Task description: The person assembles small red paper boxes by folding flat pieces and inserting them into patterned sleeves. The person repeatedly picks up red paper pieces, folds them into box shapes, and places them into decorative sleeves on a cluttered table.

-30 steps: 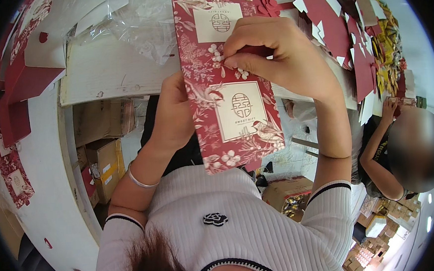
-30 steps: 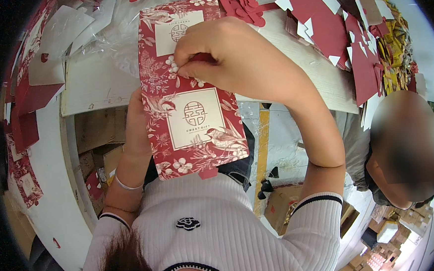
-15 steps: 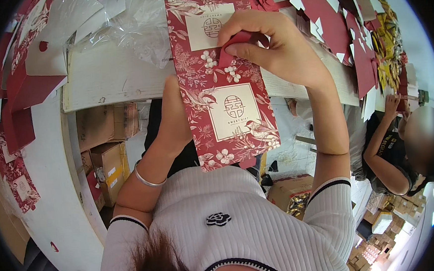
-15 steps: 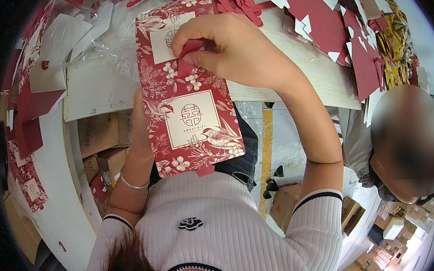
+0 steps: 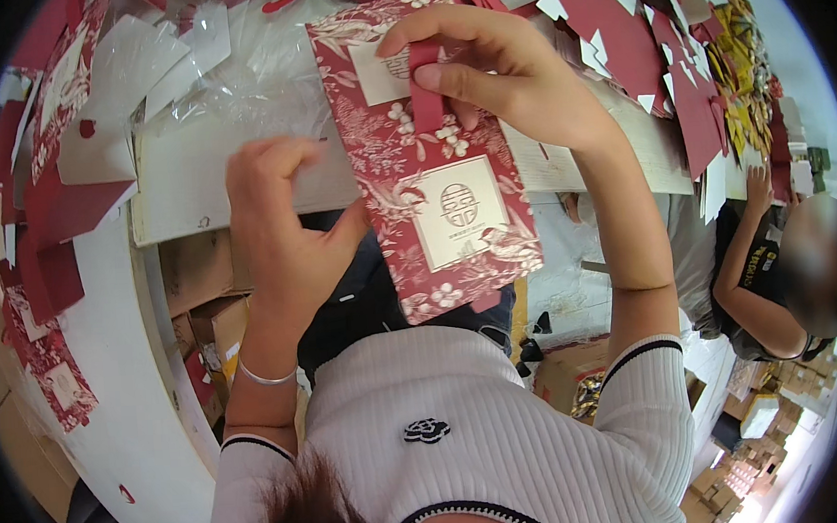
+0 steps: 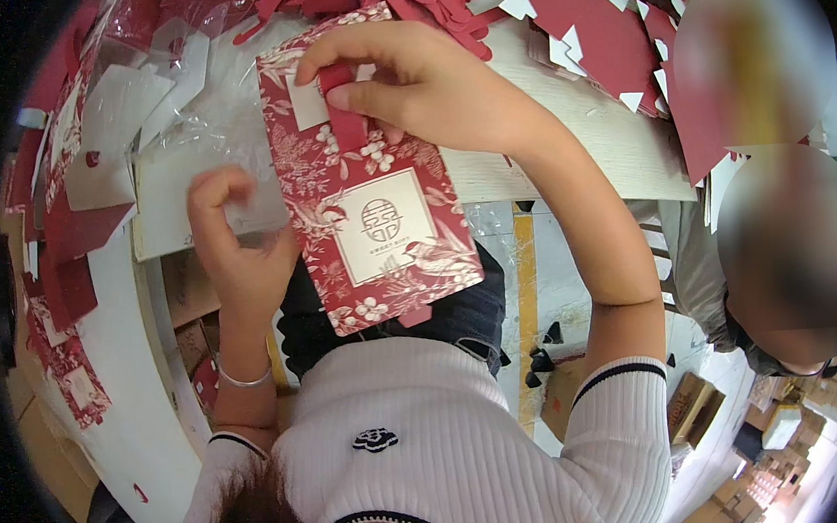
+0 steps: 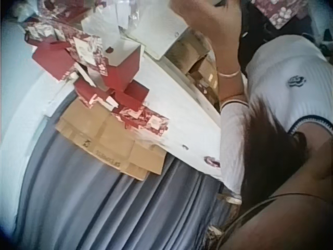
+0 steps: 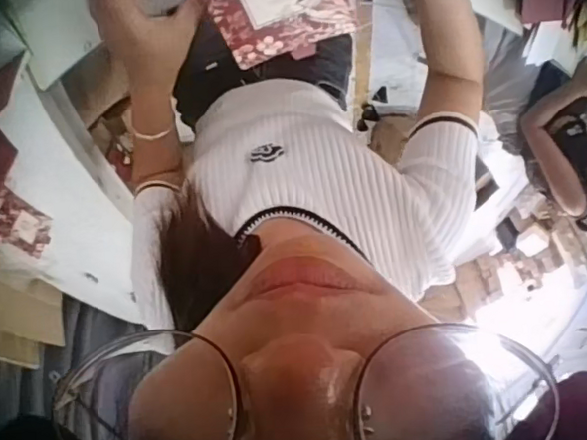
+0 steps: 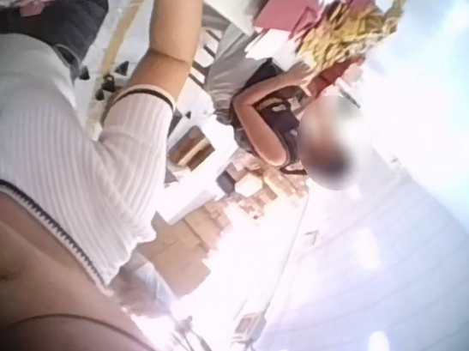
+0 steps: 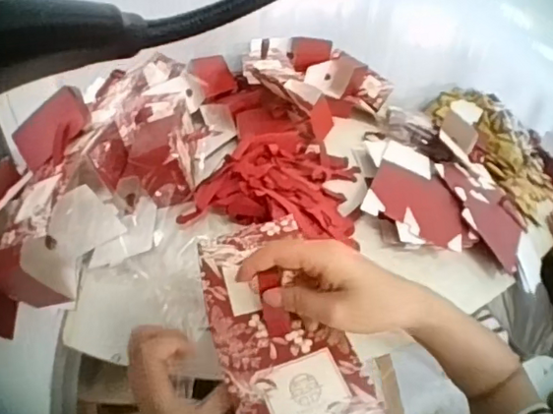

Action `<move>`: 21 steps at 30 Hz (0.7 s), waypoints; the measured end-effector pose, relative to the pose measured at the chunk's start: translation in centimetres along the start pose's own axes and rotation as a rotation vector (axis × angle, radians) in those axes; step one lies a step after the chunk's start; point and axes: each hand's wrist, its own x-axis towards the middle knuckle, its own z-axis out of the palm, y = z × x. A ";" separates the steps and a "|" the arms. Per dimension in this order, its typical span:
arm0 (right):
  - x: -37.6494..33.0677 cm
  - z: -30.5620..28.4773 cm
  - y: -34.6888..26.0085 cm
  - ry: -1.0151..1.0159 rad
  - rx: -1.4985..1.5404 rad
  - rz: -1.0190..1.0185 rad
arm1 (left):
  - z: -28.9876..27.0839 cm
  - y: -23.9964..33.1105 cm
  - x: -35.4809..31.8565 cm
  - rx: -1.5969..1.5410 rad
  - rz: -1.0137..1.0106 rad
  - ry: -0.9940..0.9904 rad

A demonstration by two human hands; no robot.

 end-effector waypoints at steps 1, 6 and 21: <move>0.2 0.0 -0.5 -0.016 0.088 0.023 | 0.0 -0.1 0.9 0.037 0.148 0.043; 1.0 -1.2 0.2 0.268 0.643 0.010 | 0.3 -0.5 5.3 0.175 0.590 0.008; -7.6 -4.5 -2.2 0.220 0.235 -0.233 | 0.9 5.0 10.6 -0.619 -0.019 0.112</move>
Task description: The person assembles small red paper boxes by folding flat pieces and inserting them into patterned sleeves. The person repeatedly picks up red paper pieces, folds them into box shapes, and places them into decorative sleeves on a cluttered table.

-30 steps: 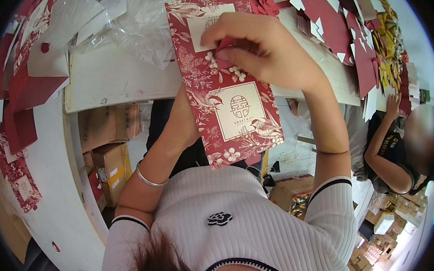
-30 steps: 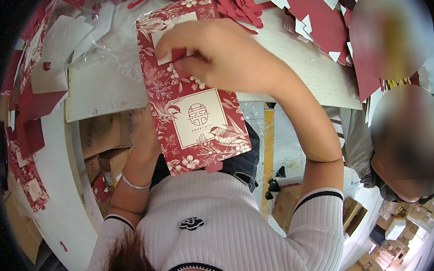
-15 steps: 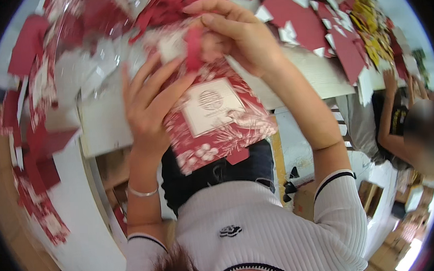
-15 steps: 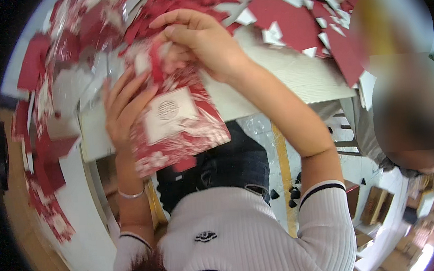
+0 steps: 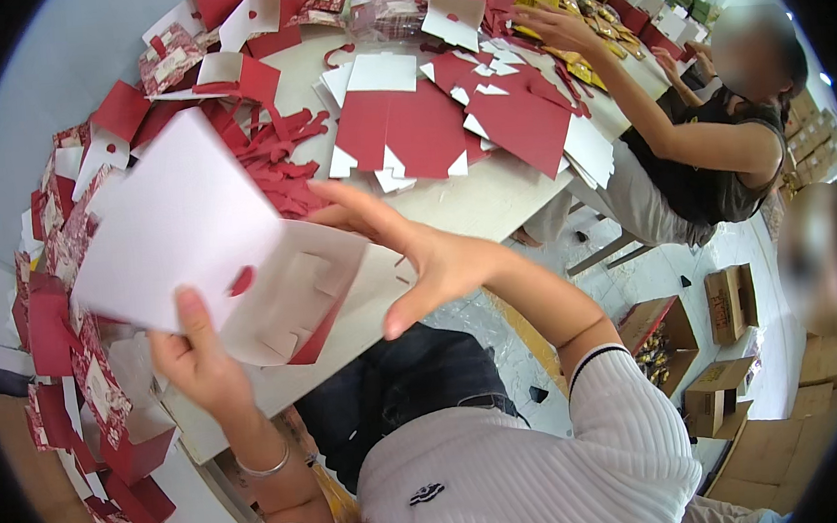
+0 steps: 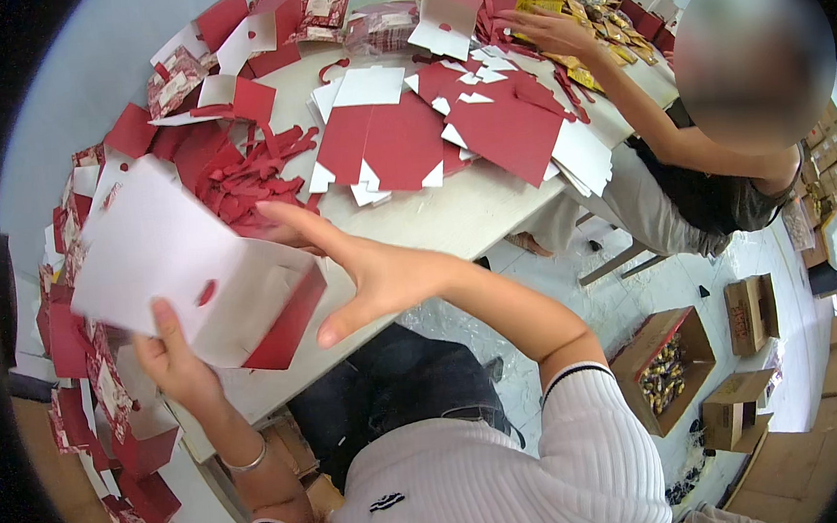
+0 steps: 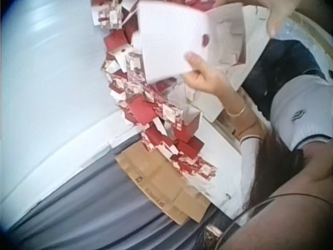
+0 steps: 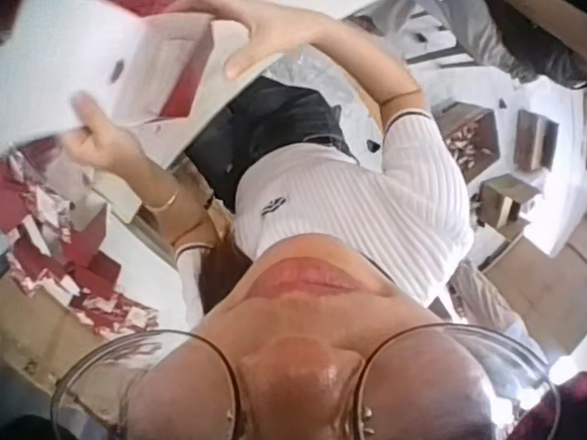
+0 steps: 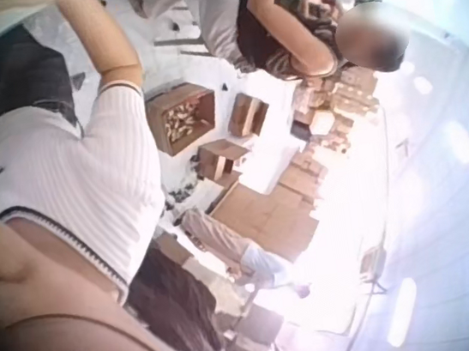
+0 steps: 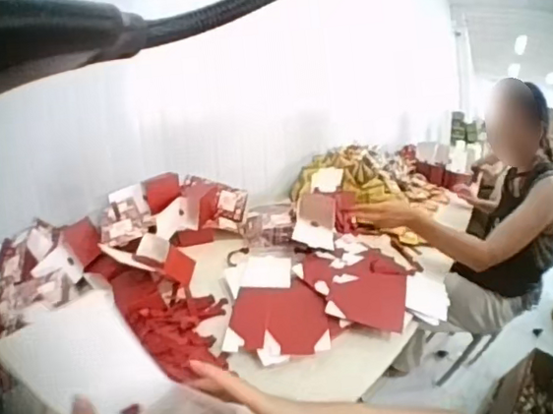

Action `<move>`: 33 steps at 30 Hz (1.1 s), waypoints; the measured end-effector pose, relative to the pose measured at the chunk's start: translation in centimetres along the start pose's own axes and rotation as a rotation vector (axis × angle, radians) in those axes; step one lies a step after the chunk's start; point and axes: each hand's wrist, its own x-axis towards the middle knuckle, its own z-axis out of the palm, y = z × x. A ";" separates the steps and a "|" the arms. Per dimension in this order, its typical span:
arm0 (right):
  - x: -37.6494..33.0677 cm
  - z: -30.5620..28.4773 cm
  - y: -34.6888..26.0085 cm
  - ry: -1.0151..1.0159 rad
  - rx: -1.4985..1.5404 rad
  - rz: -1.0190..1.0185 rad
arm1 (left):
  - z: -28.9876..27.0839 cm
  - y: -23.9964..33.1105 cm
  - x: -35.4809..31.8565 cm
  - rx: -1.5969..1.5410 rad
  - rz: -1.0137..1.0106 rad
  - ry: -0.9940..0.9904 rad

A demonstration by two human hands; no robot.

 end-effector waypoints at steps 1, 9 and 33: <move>0.1 -0.6 -0.5 0.047 0.011 0.111 | 0.9 -0.2 0.4 0.034 -0.020 -0.053; 2.4 -6.5 0.0 0.016 0.037 0.327 | 7.2 -2.1 4.1 -0.343 -0.279 -0.115; 12.6 -1.5 7.3 0.172 -1.434 0.232 | -1.2 -4.6 -3.4 0.070 -0.213 -0.307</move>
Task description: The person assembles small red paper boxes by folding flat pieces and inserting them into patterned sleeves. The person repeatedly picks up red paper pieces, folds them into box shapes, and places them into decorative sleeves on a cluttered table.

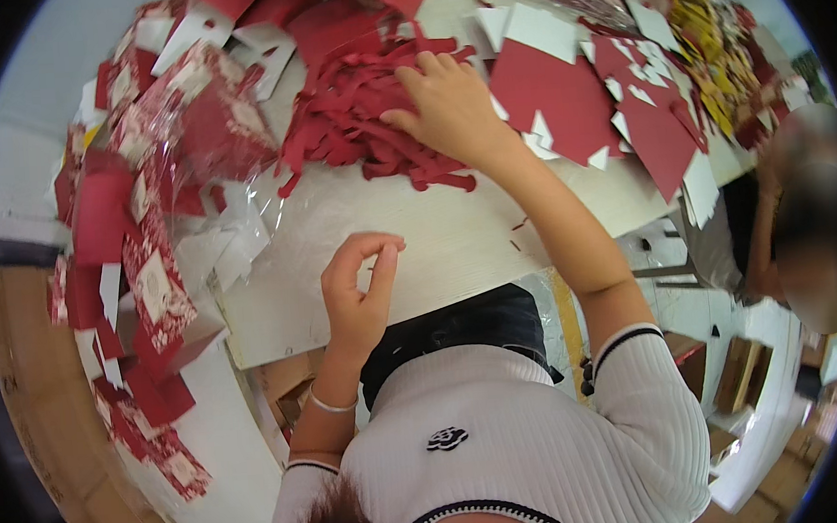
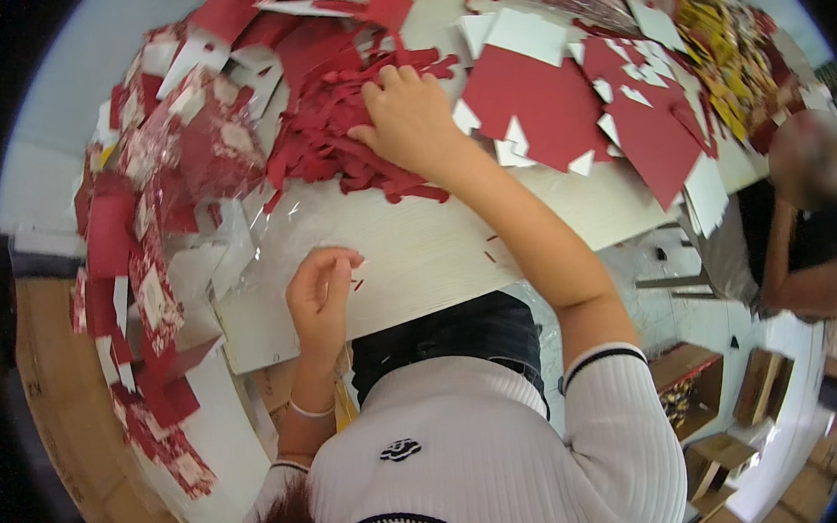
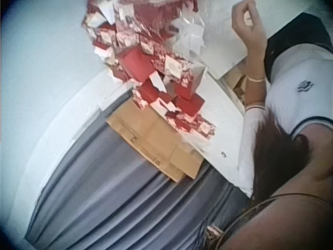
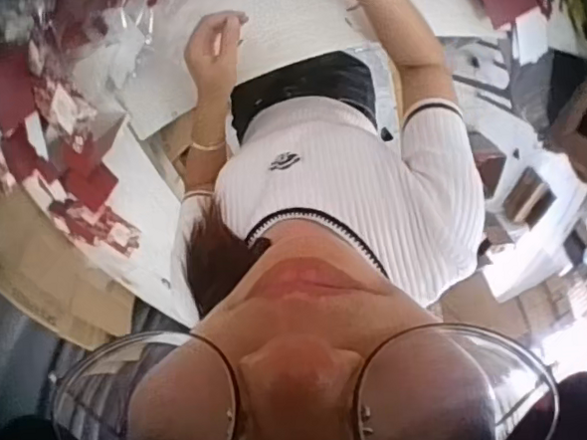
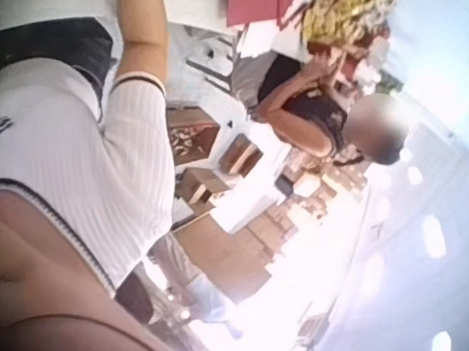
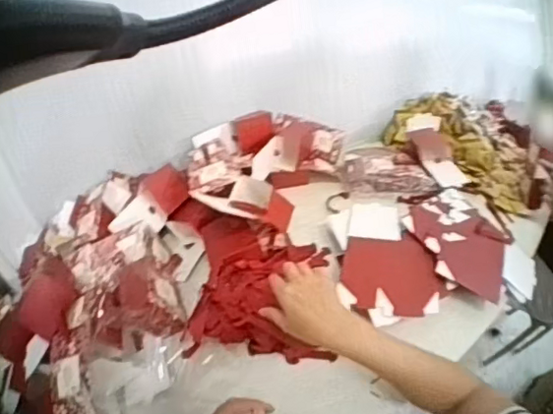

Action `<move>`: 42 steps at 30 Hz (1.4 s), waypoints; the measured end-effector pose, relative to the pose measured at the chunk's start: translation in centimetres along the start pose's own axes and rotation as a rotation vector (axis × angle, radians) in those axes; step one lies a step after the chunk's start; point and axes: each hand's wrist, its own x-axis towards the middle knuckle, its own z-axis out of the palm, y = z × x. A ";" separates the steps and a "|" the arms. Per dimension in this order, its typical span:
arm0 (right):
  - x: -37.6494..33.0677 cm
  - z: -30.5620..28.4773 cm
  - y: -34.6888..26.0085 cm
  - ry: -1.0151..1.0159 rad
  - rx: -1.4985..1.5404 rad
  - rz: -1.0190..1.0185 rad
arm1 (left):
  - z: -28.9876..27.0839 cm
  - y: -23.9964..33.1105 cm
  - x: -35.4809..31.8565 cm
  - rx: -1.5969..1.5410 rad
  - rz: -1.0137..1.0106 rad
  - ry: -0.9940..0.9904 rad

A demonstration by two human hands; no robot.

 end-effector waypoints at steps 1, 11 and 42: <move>-0.6 -0.5 0.4 0.051 -0.045 0.002 | -0.2 0.0 -0.3 0.030 -0.005 -0.010; -11.9 -1.4 5.9 0.301 0.000 0.055 | 2.0 -0.2 -0.5 -0.199 -0.160 -0.144; -6.0 -8.4 -5.8 0.105 0.738 -0.032 | 0.9 6.5 1.8 0.064 0.058 -0.255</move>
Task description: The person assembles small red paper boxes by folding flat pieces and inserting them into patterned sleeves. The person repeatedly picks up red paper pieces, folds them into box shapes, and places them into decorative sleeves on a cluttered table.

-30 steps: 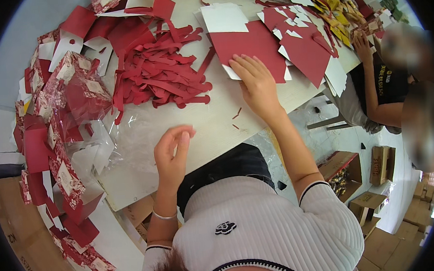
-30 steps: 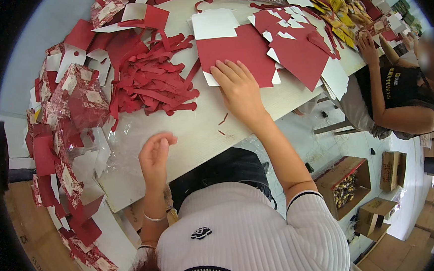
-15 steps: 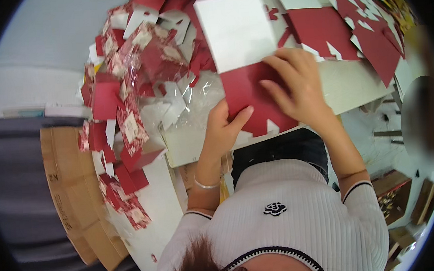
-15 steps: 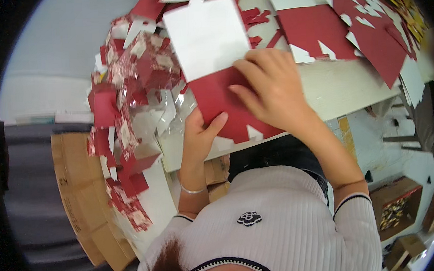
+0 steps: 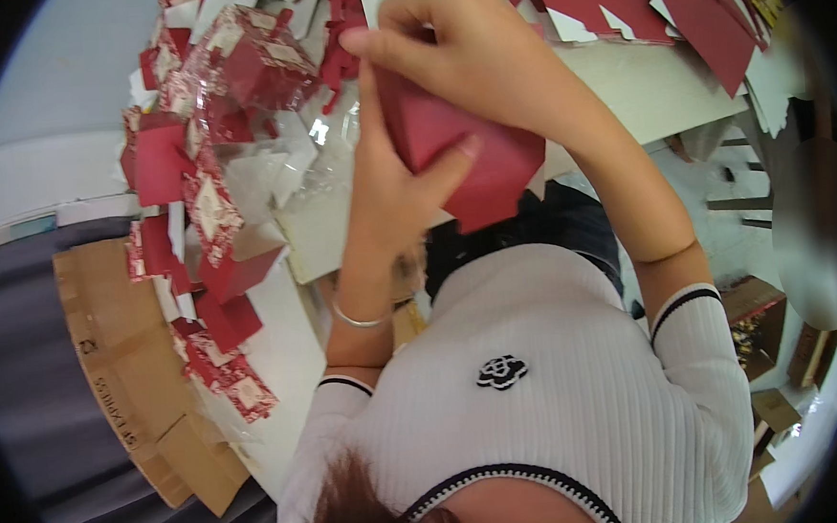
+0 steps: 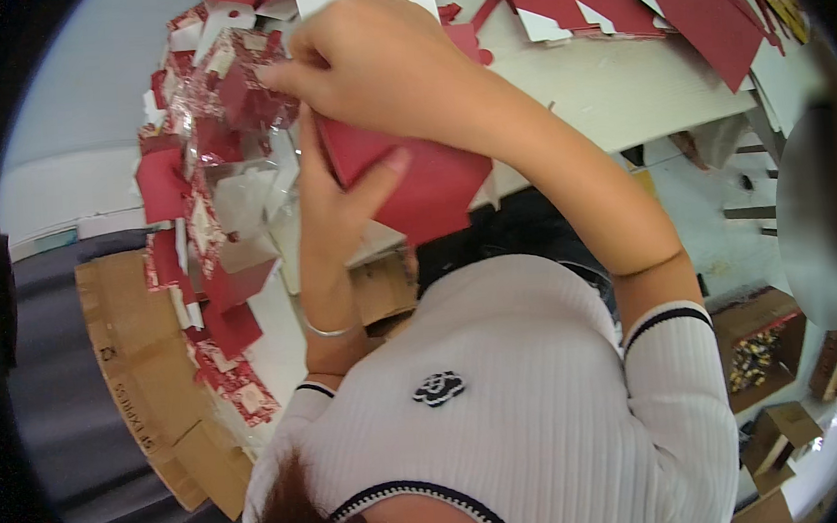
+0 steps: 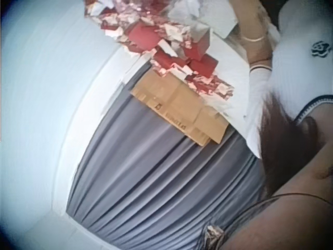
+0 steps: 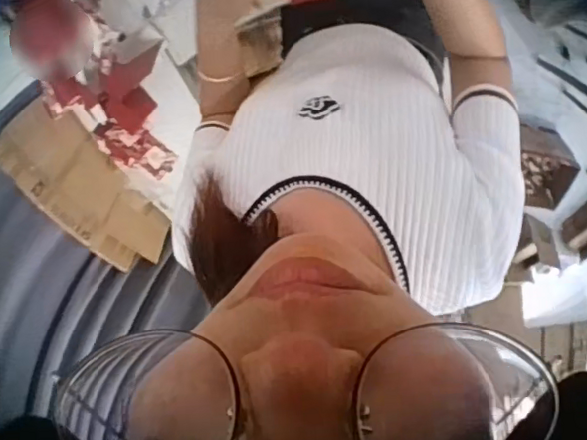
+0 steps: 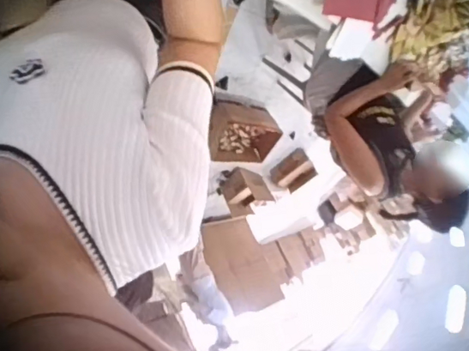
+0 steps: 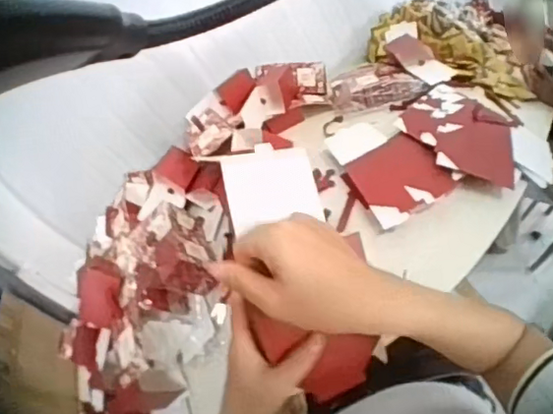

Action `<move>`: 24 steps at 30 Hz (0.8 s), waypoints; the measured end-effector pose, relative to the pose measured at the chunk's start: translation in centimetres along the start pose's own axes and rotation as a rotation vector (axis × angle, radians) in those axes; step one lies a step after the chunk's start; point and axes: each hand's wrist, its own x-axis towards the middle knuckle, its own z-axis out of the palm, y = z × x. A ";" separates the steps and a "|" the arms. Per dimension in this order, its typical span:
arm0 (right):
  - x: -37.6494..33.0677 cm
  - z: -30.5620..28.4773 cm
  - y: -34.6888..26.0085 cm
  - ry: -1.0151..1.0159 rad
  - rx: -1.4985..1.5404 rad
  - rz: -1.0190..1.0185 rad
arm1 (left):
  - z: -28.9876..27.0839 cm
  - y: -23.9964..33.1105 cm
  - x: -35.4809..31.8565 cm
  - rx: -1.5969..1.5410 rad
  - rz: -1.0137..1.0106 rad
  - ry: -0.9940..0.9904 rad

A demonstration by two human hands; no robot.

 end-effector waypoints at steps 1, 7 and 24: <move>0.0 -0.8 -0.7 0.120 0.026 -0.114 | -0.4 0.0 -0.4 -0.190 -0.125 0.028; -4.2 -3.3 3.1 0.089 -0.207 -0.442 | -3.9 -0.8 -1.9 -0.971 -0.353 0.120; -2.1 -1.1 1.9 0.136 0.237 -0.532 | -2.8 0.1 2.0 -0.070 0.694 0.303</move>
